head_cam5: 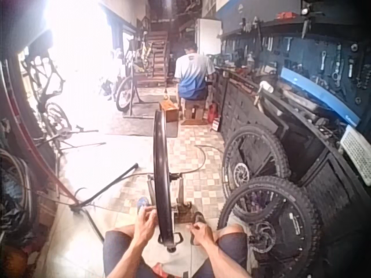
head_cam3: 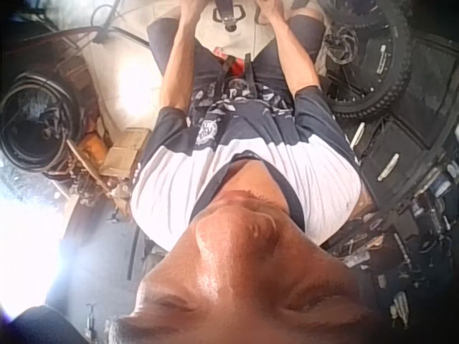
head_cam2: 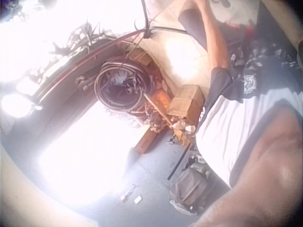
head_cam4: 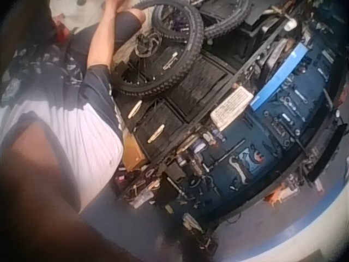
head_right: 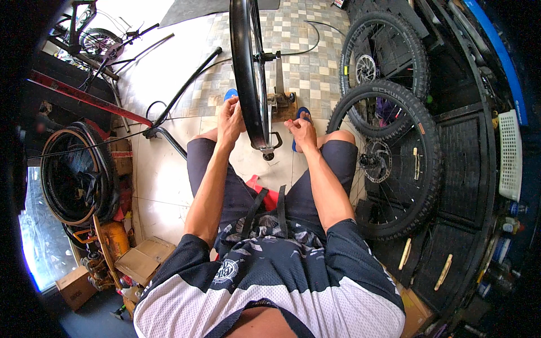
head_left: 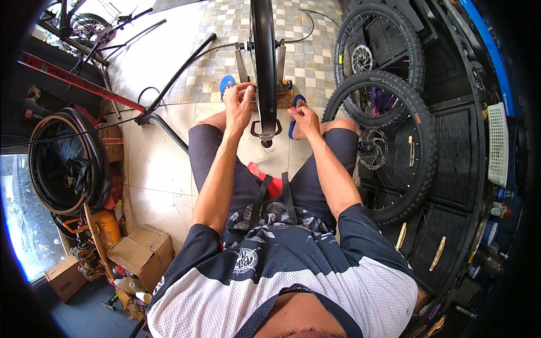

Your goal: The person sits cross-legged and uses a spoke wrench to adjust the spokes on a bicycle wheel mounted on a truing stand. They rotate the wheel and tighten or loosen individual spokes to true the rim.

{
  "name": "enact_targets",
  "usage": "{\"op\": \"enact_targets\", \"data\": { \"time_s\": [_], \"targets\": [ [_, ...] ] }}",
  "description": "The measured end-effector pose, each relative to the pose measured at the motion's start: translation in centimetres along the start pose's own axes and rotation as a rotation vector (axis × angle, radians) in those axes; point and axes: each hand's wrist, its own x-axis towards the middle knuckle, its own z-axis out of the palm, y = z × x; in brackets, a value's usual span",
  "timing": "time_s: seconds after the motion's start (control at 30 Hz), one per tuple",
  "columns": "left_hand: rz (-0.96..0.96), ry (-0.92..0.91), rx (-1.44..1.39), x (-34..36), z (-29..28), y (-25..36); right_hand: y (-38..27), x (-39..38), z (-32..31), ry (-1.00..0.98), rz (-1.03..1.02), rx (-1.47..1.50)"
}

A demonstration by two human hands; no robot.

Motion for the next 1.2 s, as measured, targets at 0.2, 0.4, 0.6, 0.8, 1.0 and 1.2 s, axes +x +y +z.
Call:
{"op": "enact_targets", "data": {
  "time_s": [0.2, 0.4, 0.6, 0.8, 1.0, 1.2],
  "targets": [
    [-0.059, -0.009, 0.043, -0.3, -0.1, -0.6, -0.1, 0.0, -0.1, -0.002, -0.004, 0.012],
    [-0.069, -0.017, 0.026, -0.5, 0.0, -0.6, 0.1, 0.0, 0.1, 0.007, -0.002, 0.012],
    [-0.12, -0.026, 0.012, -0.7, 0.1, -0.2, 0.2, 0.1, 0.1, 0.0, 0.005, -0.008],
    [-0.077, -0.041, 0.061, -0.6, 0.1, 0.5, 0.3, 0.1, 0.2, 0.002, -0.001, -0.015],
    [-0.015, -0.174, -0.082, -0.3, 1.0, 1.7, 0.1, 0.2, 0.2, 0.004, 0.001, 0.002],
    [0.004, -0.178, 0.055, 2.5, 1.4, 5.9, 0.6, 0.1, 0.2, 0.004, -0.026, 0.006]
  ]
}}
